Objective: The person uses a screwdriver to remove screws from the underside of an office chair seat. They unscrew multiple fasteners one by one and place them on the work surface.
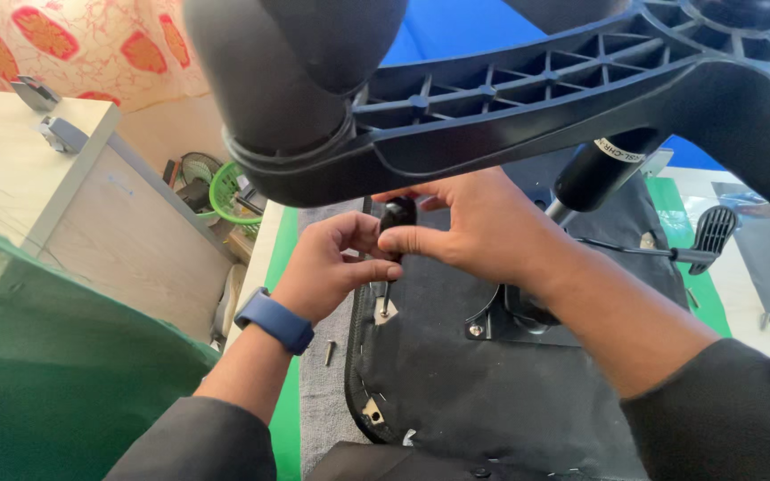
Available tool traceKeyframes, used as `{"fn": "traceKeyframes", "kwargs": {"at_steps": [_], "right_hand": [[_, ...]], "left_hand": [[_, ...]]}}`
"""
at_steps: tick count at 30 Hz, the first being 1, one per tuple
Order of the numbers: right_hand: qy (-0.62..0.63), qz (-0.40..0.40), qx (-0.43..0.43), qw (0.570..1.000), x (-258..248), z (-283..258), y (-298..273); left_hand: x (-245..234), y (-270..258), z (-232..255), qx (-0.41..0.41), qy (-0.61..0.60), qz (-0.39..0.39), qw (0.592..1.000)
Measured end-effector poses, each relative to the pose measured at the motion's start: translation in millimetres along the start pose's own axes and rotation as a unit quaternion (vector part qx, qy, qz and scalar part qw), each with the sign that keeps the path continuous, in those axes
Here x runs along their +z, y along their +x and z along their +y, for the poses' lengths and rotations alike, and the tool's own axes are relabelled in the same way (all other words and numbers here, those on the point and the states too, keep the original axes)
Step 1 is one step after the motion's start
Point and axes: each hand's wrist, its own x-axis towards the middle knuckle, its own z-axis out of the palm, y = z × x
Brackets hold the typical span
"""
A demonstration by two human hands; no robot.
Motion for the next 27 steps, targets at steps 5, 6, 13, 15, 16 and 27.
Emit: {"fn": "traceKeyframes", "kwargs": {"at_steps": [5,6,13,15,16,27], "right_hand": [[-0.012,0.004,0.132,0.991,9.2,-2.1,0.2],[0.004,0.009,0.135,0.991,9.5,-0.7,-0.5],[0.093,-0.033,-0.011,0.995,-8.6,4.2,-8.9],[0.074,0.0,-0.117,0.99,-7.6,-0.4,-9.1],[0.034,0.018,-0.043,0.998,-5.9,-2.7,-8.3],[0.017,-0.012,0.066,0.998,-0.7,-4.9,-4.2]], "left_hand": [[8.2,-3.2,3.4,0.02,0.03,0.007,0.999],[9.3,-3.5,2.9,0.024,0.041,0.011,0.999],[9.0,-0.4,2.6,0.003,0.023,-0.062,0.998],[8.6,-1.1,1.1,-0.021,0.02,-0.046,0.999],[9.1,-1.5,0.8,-0.012,0.044,-0.023,0.999],[12.7,-2.1,7.4,0.032,0.014,-0.058,0.998]]}}
